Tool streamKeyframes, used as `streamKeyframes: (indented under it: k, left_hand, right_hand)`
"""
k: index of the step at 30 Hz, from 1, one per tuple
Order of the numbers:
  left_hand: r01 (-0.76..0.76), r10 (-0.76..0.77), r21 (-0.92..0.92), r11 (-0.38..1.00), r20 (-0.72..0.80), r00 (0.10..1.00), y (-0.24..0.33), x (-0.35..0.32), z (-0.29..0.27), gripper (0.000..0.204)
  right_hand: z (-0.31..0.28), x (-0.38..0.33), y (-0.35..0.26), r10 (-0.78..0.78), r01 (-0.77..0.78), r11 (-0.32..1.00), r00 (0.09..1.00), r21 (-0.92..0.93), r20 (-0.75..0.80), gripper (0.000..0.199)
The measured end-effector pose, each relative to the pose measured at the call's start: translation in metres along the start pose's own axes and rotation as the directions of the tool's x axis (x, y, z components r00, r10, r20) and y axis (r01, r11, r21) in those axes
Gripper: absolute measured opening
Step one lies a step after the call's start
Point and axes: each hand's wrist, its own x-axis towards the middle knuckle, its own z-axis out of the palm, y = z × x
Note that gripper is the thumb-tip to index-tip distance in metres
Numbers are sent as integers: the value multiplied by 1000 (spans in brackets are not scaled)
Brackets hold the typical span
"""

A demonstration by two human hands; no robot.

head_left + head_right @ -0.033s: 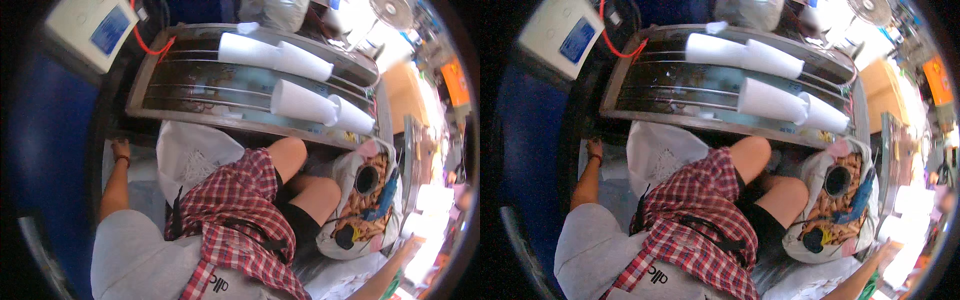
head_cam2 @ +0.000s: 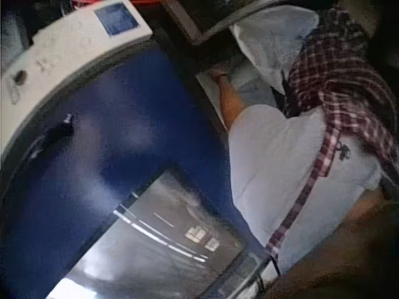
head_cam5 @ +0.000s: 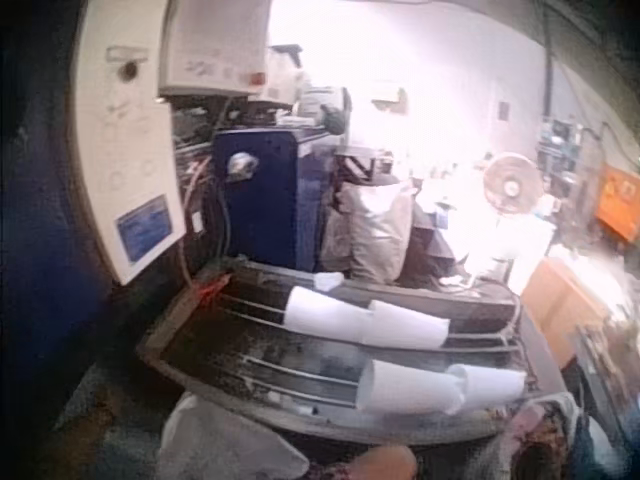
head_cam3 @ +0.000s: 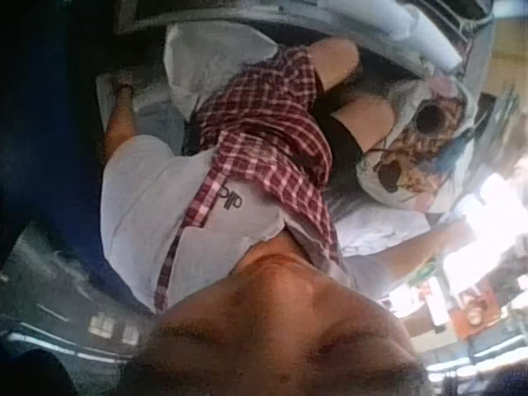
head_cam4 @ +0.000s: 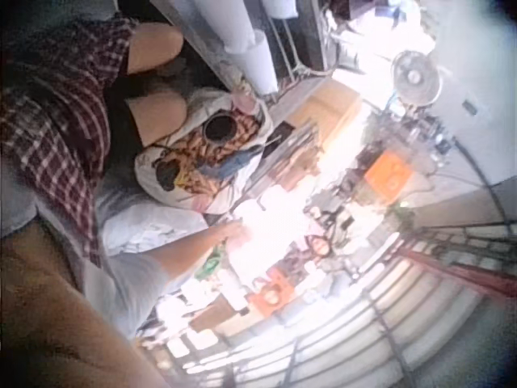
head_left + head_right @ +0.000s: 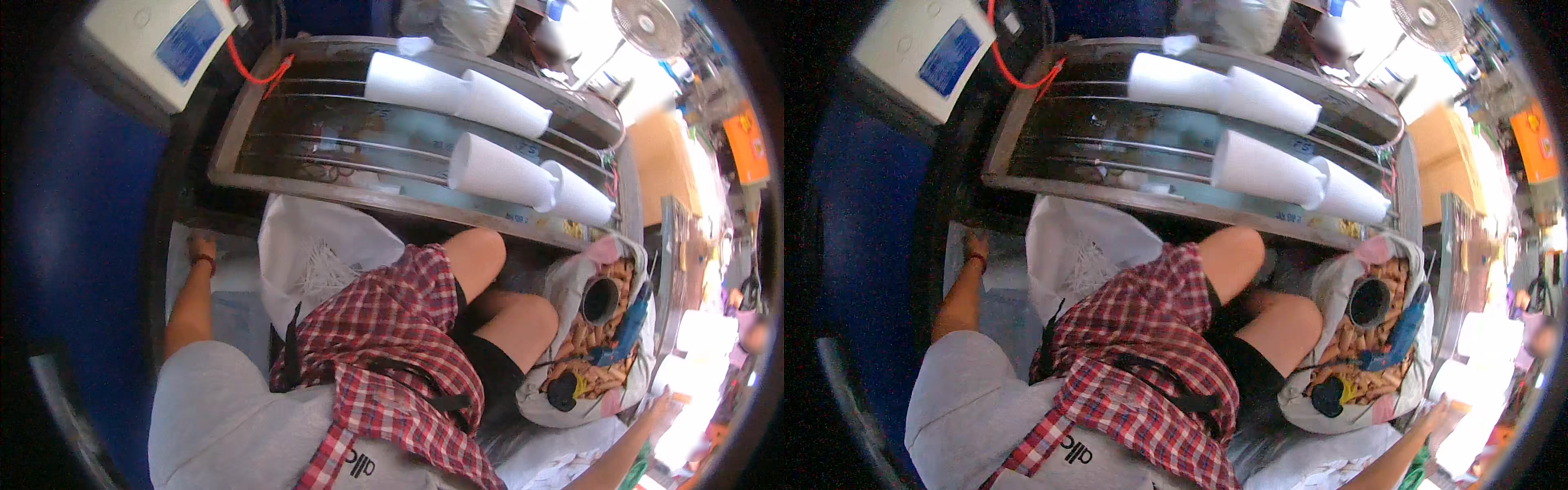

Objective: The person assembles white plastic components by drilling a hole into a white funnel-shaped piece and then inserting a wooden peg or handle into it, repeating the process with multiple units.

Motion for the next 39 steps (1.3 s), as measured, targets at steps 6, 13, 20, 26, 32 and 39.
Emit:
streamKeyframes:
  k: [6, 13, 20, 26, 32, 39]
  left_hand:
    - [-741, 411, 422, 522, 637, 653, 22, -76, 42, 56]
    - [-655, 210, 376, 656, 742, 636, 35, -91, 129, 54]
    - [-465, 101, 415, 782, 652, 751, 25, -56, 116, 53]
    - [-182, -3, 355, 917, 461, 887, 14, -11, 69, 53]
    - [153, -171, 90, 984, 242, 955, -46, 0, 22, 59]
    - [501, -404, -723, 476, 326, 855, -129, -21, -18, 69]
  right_hand:
    - [34, -100, -60, 68, -32, 989, 967, -147, 245, 46]
    - [74, -199, -162, 17, 138, 927, 914, -349, 406, 40]
    - [146, -317, -226, -150, 398, 889, 722, -228, 676, 39]
    - [197, -371, -221, -157, 398, 916, 471, -51, 868, 35]
    - [242, -424, -205, -260, 441, 883, 175, 161, 950, 31]
    - [294, -522, -186, -584, 598, 542, -237, 590, 777, 36]
